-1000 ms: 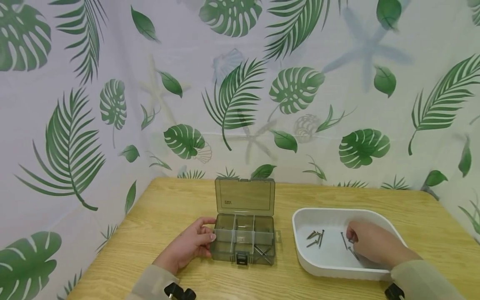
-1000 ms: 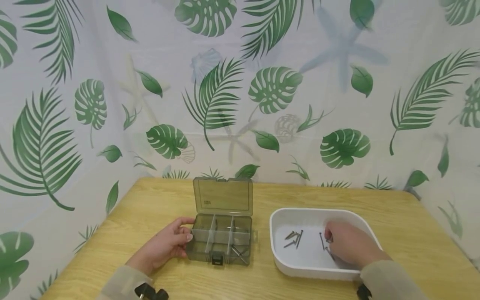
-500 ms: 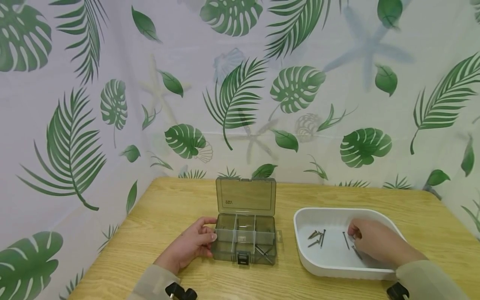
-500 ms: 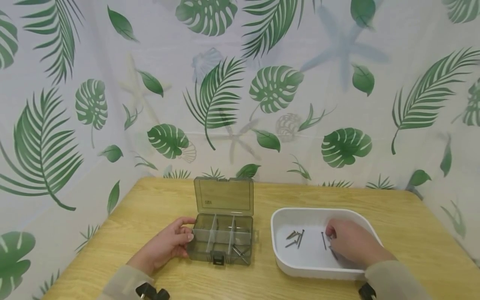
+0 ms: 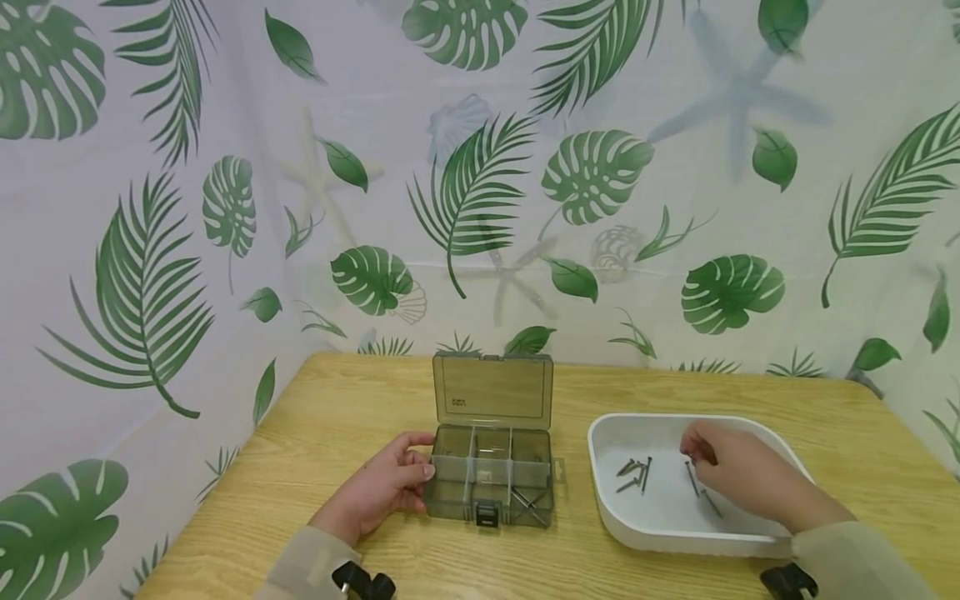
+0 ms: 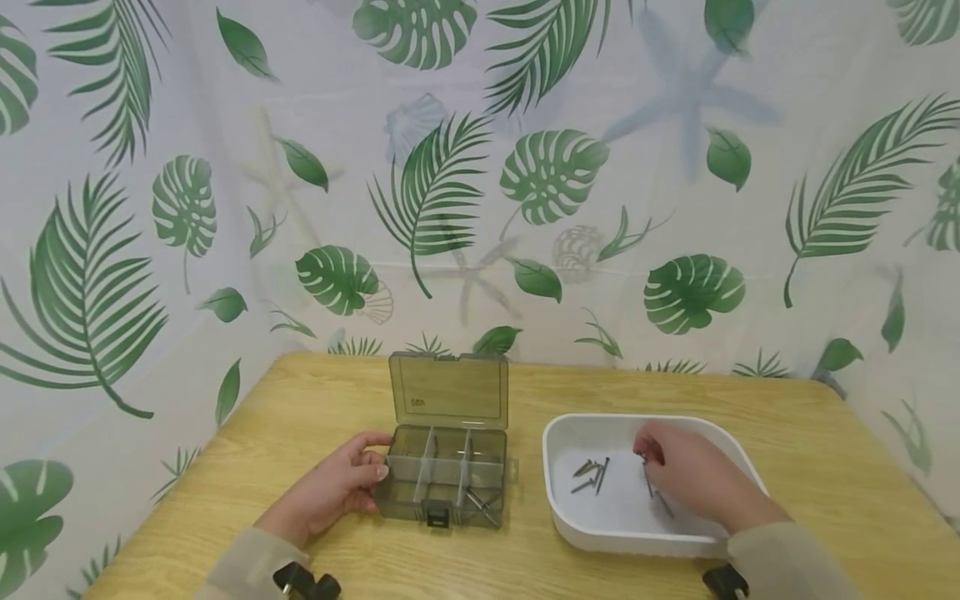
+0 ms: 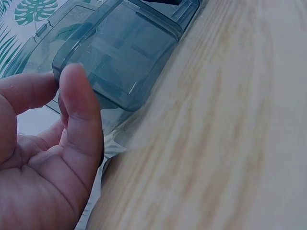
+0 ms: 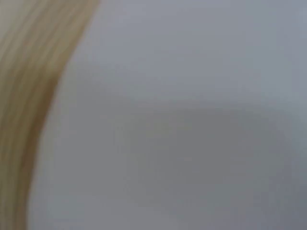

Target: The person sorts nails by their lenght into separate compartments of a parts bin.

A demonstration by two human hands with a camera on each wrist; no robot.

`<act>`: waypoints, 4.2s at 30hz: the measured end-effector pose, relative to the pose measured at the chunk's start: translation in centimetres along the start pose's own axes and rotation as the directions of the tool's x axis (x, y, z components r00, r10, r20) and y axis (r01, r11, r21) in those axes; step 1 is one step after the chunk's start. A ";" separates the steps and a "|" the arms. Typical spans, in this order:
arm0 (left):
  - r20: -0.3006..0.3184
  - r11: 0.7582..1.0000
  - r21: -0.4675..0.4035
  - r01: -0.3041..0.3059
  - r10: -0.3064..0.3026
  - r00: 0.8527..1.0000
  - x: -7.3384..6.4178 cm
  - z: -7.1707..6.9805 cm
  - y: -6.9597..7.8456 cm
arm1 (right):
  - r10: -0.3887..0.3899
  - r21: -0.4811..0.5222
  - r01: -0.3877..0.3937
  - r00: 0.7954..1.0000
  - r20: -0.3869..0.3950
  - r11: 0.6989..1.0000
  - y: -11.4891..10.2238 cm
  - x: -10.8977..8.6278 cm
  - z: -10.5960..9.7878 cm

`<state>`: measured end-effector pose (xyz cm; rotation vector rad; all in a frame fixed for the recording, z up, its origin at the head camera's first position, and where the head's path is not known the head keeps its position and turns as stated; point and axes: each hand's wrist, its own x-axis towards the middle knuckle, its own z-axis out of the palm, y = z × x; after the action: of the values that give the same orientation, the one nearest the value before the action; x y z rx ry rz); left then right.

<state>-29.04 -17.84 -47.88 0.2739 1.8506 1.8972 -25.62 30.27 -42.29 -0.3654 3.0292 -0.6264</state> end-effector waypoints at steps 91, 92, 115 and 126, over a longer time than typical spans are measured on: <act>-0.012 1.000 0.004 -0.009 0.009 1.000 -0.1 0.2 0.4 | -0.109 0.102 0.106 0.994 0.026 0.989 -8.7 1.9 -1.9; -0.011 1.000 0.003 -0.009 0.009 1.000 -0.1 0.2 0.4 | -0.098 0.100 0.094 0.995 0.033 0.991 -8.2 1.7 -1.9; 0.003 1.000 0.001 -0.007 0.007 1.000 -0.2 0.2 0.5 | 0.165 -0.013 -0.166 0.970 0.176 0.986 1.3 0.8 0.1; 0.002 1.000 -0.002 -0.014 0.014 1.000 -0.4 0.3 0.8 | 0.141 0.033 -0.149 0.973 0.181 0.988 1.4 1.0 1.6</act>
<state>-28.77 -17.75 -47.02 0.2884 1.8502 1.9075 -26.76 30.71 -44.30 -0.1852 2.8340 -0.6165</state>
